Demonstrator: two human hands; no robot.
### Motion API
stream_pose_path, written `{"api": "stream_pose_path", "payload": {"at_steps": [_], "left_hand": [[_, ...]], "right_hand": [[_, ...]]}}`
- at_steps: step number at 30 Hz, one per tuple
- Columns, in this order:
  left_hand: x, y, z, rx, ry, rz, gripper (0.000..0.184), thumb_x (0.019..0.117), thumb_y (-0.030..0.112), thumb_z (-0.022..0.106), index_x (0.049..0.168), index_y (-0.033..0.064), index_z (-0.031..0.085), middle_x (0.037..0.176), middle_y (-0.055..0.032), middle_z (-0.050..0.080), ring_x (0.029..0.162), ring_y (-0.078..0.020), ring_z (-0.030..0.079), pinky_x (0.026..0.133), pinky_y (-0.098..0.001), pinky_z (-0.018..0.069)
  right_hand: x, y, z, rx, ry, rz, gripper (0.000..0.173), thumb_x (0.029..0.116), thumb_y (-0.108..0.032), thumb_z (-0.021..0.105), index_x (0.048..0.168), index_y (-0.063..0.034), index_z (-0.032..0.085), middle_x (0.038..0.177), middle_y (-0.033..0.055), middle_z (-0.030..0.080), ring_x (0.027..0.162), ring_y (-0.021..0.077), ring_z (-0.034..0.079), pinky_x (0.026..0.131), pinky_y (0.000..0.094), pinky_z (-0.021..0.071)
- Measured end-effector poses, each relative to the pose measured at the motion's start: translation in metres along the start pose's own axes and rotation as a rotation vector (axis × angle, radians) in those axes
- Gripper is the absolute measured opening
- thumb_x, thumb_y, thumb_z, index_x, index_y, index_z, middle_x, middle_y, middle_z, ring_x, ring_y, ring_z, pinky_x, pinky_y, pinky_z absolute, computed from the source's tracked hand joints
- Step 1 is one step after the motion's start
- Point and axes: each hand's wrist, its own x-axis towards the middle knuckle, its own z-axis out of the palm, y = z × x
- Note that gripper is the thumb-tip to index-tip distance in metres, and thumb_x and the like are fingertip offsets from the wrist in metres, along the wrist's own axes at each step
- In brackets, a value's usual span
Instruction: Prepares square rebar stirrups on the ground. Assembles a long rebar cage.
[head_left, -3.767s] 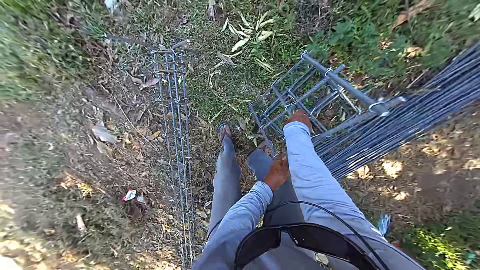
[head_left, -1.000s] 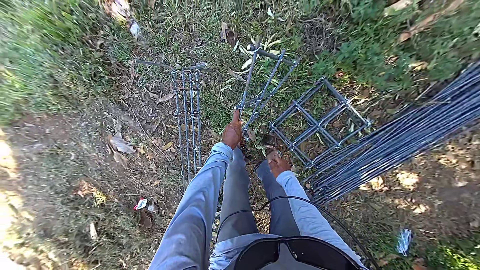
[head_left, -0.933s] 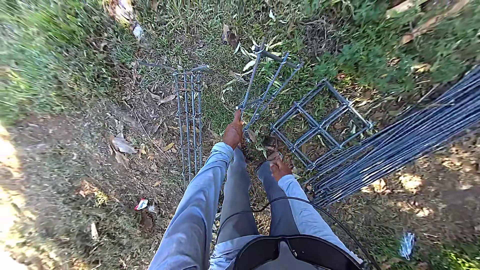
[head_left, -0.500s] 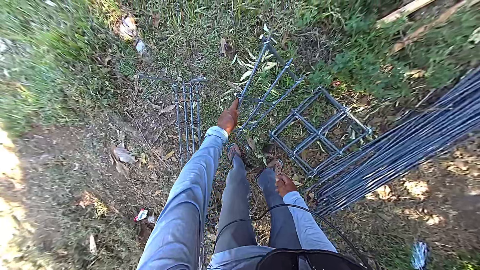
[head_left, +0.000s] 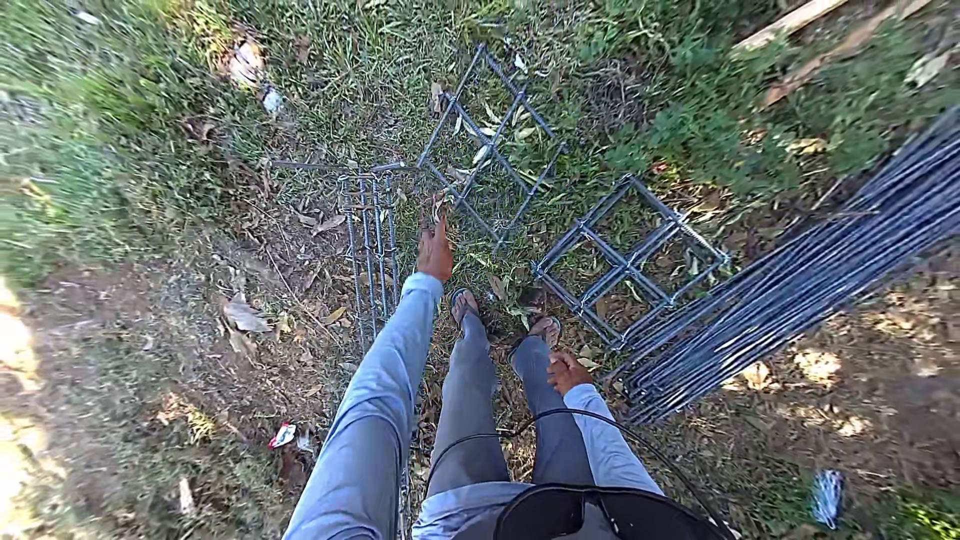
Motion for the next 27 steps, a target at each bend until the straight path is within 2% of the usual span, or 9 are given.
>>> {"api": "stream_pose_path", "payload": {"at_steps": [2,8,13,17,18,21,23,25,27], "left_hand": [[-0.044,-0.032,0.026,0.005,-0.119,-0.045,0.059,0.1037,0.024,0.056,0.158,0.0138,0.035,0.144,-0.0337,0.048,0.124,-0.0510,0.057,0.097,-0.0653,0.0517],[-0.171,-0.109,0.076,0.007,-0.486,-0.268,0.051,0.1057,0.025,0.050,0.151,0.0036,0.044,0.143,-0.0292,0.054,0.130,-0.0449,0.056,0.107,-0.0605,0.0467],[-0.243,-0.136,0.080,-0.153,-0.553,-0.329,0.047,0.1088,0.024,0.046,0.147,-0.0021,0.047,0.142,-0.0288,0.056,0.132,-0.0438,0.056,0.111,-0.0596,0.0428],[-0.261,-0.136,0.056,-0.273,-0.495,-0.302,0.044,0.1104,0.025,0.043,0.143,-0.0031,0.053,0.143,-0.0272,0.056,0.135,-0.0394,0.054,0.115,-0.0550,0.0405],[-0.262,-0.135,0.051,-0.344,-0.466,-0.301,0.044,0.1105,0.025,0.043,0.143,-0.0031,0.052,0.143,-0.0267,0.056,0.135,-0.0383,0.054,0.115,-0.0535,0.0407],[-0.260,-0.129,0.035,-0.477,-0.375,-0.282,0.043,0.1104,0.024,0.043,0.145,-0.0001,0.052,0.139,-0.0244,0.059,0.129,-0.0359,0.059,0.110,-0.0523,0.0457],[-0.259,-0.116,0.017,-0.483,-0.346,-0.232,0.042,0.1099,0.025,0.043,0.143,0.0013,0.054,0.138,-0.0223,0.061,0.128,-0.0334,0.061,0.111,-0.0515,0.0461],[-0.262,-0.096,-0.005,-0.433,-0.369,-0.216,0.043,0.1094,0.031,0.044,0.140,0.0040,0.057,0.136,-0.0197,0.063,0.126,-0.0320,0.062,0.110,-0.0525,0.0466],[-0.264,-0.076,-0.021,-0.308,-0.460,-0.242,0.051,0.1072,0.046,0.046,0.136,0.0065,0.058,0.128,-0.0193,0.067,0.120,-0.0348,0.065,0.103,-0.0580,0.0494]], "right_hand": [[-0.008,-0.004,-0.001,0.005,-0.009,0.010,0.040,0.1124,-0.027,0.041,0.142,-0.0032,0.054,0.124,0.0234,0.066,0.098,0.0355,0.071,0.086,0.0519,0.0578],[-0.037,-0.019,-0.002,-0.003,-0.022,0.053,0.040,0.1128,-0.026,0.041,0.144,-0.0031,0.052,0.125,0.0235,0.065,0.100,0.0353,0.070,0.087,0.0507,0.0573],[-0.061,-0.027,-0.008,-0.004,0.031,0.081,0.041,0.1131,-0.027,0.041,0.145,-0.0039,0.052,0.125,0.0234,0.065,0.096,0.0341,0.069,0.084,0.0495,0.0569],[-0.085,-0.049,-0.021,-0.035,0.144,0.040,0.041,0.1132,-0.030,0.040,0.142,-0.0035,0.054,0.122,0.0233,0.065,0.093,0.0346,0.069,0.082,0.0509,0.0565],[-0.090,-0.055,-0.026,-0.079,0.177,0.018,0.041,0.1131,-0.030,0.040,0.141,-0.0033,0.054,0.121,0.0235,0.065,0.095,0.0354,0.068,0.084,0.0522,0.0560],[-0.109,-0.080,-0.042,-0.303,0.278,-0.071,0.043,0.1119,-0.031,0.040,0.138,-0.0030,0.060,0.128,0.0249,0.066,0.119,0.0400,0.065,0.104,0.0583,0.0488],[-0.129,-0.101,-0.045,-0.428,0.331,-0.106,0.045,0.1116,-0.035,0.040,0.136,-0.0033,0.062,0.133,0.0244,0.065,0.130,0.0393,0.059,0.112,0.0586,0.0422],[-0.147,-0.116,-0.043,-0.518,0.358,-0.137,0.049,0.1111,-0.040,0.040,0.135,-0.0035,0.063,0.131,0.0231,0.067,0.129,0.0388,0.060,0.110,0.0587,0.0435],[-0.158,-0.127,-0.042,-0.543,0.364,-0.190,0.049,0.1102,-0.041,0.042,0.132,-0.0020,0.062,0.126,0.0234,0.068,0.123,0.0391,0.063,0.106,0.0599,0.0464]]}}
